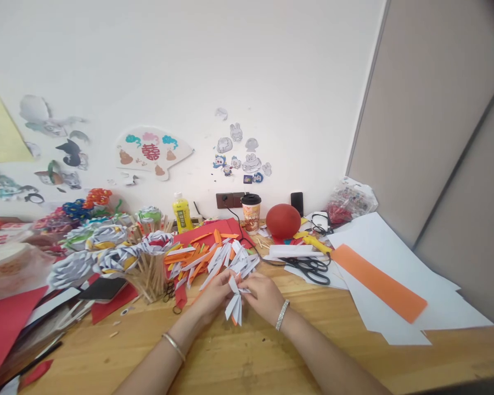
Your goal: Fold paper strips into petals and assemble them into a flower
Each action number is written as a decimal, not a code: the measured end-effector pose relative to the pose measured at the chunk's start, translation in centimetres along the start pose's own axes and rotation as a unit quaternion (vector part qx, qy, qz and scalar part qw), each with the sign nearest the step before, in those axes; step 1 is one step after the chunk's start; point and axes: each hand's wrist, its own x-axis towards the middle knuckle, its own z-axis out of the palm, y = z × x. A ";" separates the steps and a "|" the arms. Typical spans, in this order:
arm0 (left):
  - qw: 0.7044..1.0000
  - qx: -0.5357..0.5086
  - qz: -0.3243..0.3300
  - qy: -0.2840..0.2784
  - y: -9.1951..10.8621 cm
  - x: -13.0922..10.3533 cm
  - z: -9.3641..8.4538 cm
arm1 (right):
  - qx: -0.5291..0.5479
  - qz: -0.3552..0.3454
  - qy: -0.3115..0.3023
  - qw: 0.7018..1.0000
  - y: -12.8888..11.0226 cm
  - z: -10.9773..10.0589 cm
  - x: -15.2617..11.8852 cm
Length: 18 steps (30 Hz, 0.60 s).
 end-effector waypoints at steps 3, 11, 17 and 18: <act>1.000 -0.002 0.001 -0.002 -0.1 0.0 -0.1 | -0.022 -0.053 -0.007 0.998 0.1 -0.1 -0.1; 0.999 -0.042 0.029 0.007 -0.1 0.3 0.0 | 0.018 0.040 0.035 0.998 -0.8 -0.8 0.2; 0.996 -0.065 0.055 0.022 -0.2 0.5 -0.1 | 0.016 0.021 0.068 0.997 -0.8 -1.1 0.3; 0.996 -0.062 0.055 0.023 -0.3 0.5 -0.1 | 0.017 0.017 0.073 0.997 -0.8 -1.2 0.4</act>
